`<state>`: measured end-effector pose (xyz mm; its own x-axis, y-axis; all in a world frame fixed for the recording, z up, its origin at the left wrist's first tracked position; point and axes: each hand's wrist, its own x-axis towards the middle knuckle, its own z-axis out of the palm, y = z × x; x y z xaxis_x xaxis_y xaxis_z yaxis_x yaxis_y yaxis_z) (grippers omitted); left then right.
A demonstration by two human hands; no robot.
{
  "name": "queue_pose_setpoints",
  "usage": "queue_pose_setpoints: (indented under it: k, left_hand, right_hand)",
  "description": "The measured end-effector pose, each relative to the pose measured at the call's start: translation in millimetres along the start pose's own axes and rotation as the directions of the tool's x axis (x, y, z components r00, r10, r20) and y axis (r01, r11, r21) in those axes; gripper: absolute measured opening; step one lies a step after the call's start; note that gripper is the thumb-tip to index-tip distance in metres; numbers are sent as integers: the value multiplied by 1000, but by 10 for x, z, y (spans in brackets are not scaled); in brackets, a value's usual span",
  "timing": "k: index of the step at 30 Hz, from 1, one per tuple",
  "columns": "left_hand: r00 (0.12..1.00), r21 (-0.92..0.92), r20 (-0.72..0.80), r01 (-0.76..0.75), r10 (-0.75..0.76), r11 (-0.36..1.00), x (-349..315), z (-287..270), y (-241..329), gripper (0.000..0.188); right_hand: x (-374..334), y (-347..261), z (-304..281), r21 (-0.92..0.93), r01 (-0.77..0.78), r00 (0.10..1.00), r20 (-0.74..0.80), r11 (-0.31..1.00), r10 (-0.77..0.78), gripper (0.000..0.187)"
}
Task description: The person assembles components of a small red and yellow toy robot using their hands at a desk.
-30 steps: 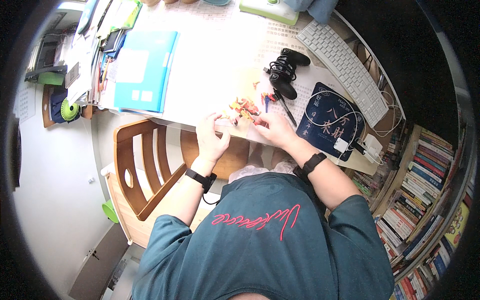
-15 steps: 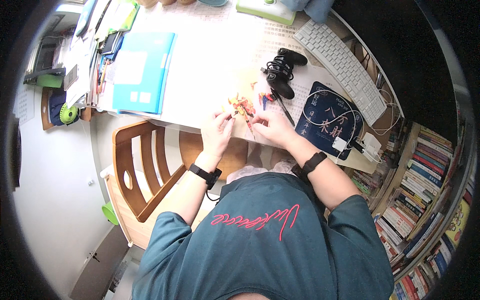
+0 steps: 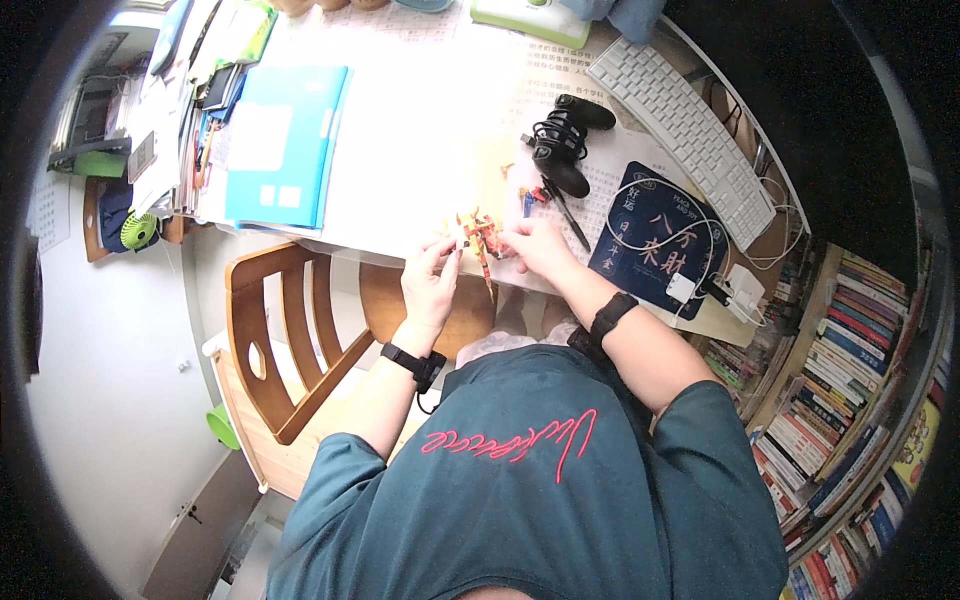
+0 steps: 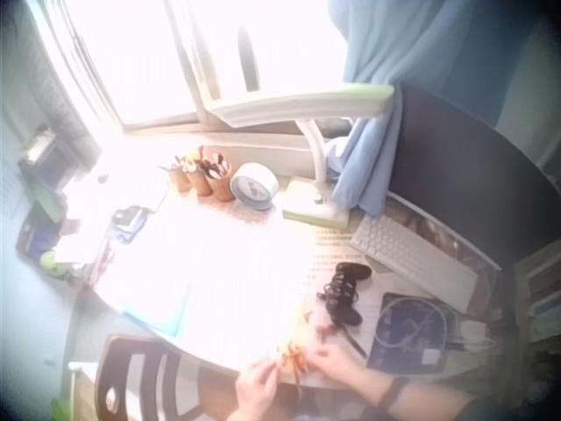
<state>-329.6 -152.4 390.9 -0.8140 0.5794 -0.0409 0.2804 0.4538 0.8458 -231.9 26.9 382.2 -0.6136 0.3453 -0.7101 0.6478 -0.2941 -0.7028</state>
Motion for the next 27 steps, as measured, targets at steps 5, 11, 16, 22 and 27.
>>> queue_pose_setpoints:
  k: [5, 11, 16, 22, 27]
  left_hand:
    - [998, -24, 41, 48, -47, 999, 14, -52, 85, 20]
    - [997, -106, 39, 71, -67, 992, 35, -46, 88, 17]
    - [997, -118, 36, 71, -67, 990, 30, -26, 42, 16]
    - [997, -106, 49, 60, -55, 993, 50, -46, 7, 15]
    - [995, -119, 79, 63, -54, 991, 91, -42, 55, 14]
  right_hand:
    - [57, 34, 10, -68, -31, 999, -20, 997, 29, 20]
    - [17, -27, 43, 145, -10, 1000, 3, 989, 10, 17]
    - [-48, -106, 56, 228, -30, 1000, 17, 973, 27, 16]
    - [-50, -166, 62, 271, -6, 999, -38, 963, 17, 19]
    - [116, -20, 39, 223, 34, 999, -3, 974, -34, 10]
